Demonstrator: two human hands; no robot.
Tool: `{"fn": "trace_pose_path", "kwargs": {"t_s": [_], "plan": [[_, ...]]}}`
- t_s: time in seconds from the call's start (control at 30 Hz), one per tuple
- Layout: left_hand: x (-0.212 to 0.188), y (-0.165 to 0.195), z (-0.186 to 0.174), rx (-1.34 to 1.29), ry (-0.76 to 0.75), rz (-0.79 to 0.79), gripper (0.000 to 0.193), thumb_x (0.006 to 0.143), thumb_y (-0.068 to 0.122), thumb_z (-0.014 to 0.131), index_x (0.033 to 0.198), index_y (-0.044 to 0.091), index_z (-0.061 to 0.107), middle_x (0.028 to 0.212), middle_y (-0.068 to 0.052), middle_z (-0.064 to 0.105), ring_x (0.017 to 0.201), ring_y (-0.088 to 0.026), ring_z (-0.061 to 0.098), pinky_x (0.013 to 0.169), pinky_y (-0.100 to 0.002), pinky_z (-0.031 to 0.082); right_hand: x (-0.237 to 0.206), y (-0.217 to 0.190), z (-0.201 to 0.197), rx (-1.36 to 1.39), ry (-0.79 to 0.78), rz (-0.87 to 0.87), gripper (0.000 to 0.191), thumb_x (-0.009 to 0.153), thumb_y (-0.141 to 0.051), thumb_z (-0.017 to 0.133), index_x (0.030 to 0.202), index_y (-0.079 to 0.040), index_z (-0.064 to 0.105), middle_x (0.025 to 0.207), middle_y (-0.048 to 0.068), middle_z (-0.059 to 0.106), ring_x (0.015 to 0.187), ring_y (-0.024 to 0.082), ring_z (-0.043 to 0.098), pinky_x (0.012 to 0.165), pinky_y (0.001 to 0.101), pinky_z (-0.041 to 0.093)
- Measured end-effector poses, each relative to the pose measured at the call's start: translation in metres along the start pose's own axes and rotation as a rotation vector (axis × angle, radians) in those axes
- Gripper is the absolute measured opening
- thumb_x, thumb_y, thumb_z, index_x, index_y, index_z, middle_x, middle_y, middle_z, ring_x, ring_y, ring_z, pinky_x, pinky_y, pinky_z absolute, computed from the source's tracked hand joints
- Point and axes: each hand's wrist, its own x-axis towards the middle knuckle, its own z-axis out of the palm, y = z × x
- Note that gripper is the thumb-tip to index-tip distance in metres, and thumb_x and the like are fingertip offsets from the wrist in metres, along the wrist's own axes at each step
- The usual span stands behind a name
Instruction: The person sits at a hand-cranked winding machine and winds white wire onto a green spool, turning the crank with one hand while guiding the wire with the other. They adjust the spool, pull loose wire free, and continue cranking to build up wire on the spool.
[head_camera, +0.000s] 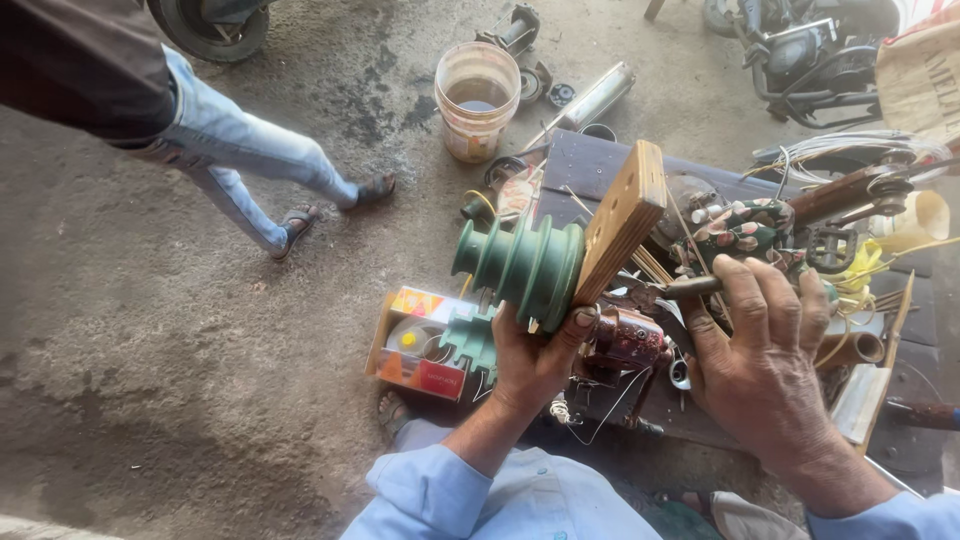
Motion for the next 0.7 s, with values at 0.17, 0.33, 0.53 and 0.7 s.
{"fn": "trace_pose_path", "kwargs": {"t_s": [0.17, 0.33, 0.53, 0.7], "plan": [[-0.002, -0.002, 0.001, -0.045, 0.002, -0.051, 0.037, 0.098, 0.026, 0.079, 0.121, 0.001, 0.062, 0.109, -0.006, 0.069, 0.101, -0.015, 0.066, 0.090, -0.030, 0.057, 0.007, 0.008, 0.000, 0.005, 0.009, -0.040, 0.046, 0.083, -0.016, 0.073, 0.128, -0.006, 0.072, 0.149, 0.024, 0.042, 0.144, 0.043, 0.038, 0.121, 0.0701, 0.025], [-0.003, -0.007, -0.003, -0.117, -0.028, -0.092, 0.039, 0.097, 0.025, 0.080, 0.121, 0.000, 0.062, 0.109, -0.006, 0.070, 0.101, -0.014, 0.068, 0.090, -0.029, 0.058, 0.016, 0.011, 0.001, 0.071, 0.049, -0.095, 0.035, 0.085, -0.015, 0.072, 0.117, 0.001, 0.074, 0.142, 0.025, 0.047, 0.139, 0.043, 0.043, 0.122, 0.0657, 0.033], [-0.007, -0.022, -0.007, -0.233, -0.050, -0.105, 0.037, 0.096, 0.021, 0.080, 0.121, 0.000, 0.062, 0.099, -0.003, 0.069, 0.085, -0.010, 0.067, 0.074, -0.025, 0.059, 0.024, 0.015, 0.000, 0.056, -0.004, -0.178, 0.033, 0.080, -0.014, 0.075, 0.106, 0.005, 0.074, 0.131, 0.028, 0.052, 0.127, 0.045, 0.050, 0.107, 0.0632, 0.040], [-0.004, -0.020, -0.005, -0.278, -0.032, -0.110, 0.032, 0.098, 0.016, 0.078, 0.119, 0.001, 0.060, 0.097, -0.004, 0.069, 0.084, -0.010, 0.067, 0.072, -0.026, 0.059, 0.030, 0.034, -0.001, 0.351, -0.296, -0.181, 0.051, 0.061, -0.015, 0.077, 0.110, -0.002, 0.070, 0.143, 0.025, 0.050, 0.132, 0.046, 0.051, 0.109, 0.0549, 0.045]]}}
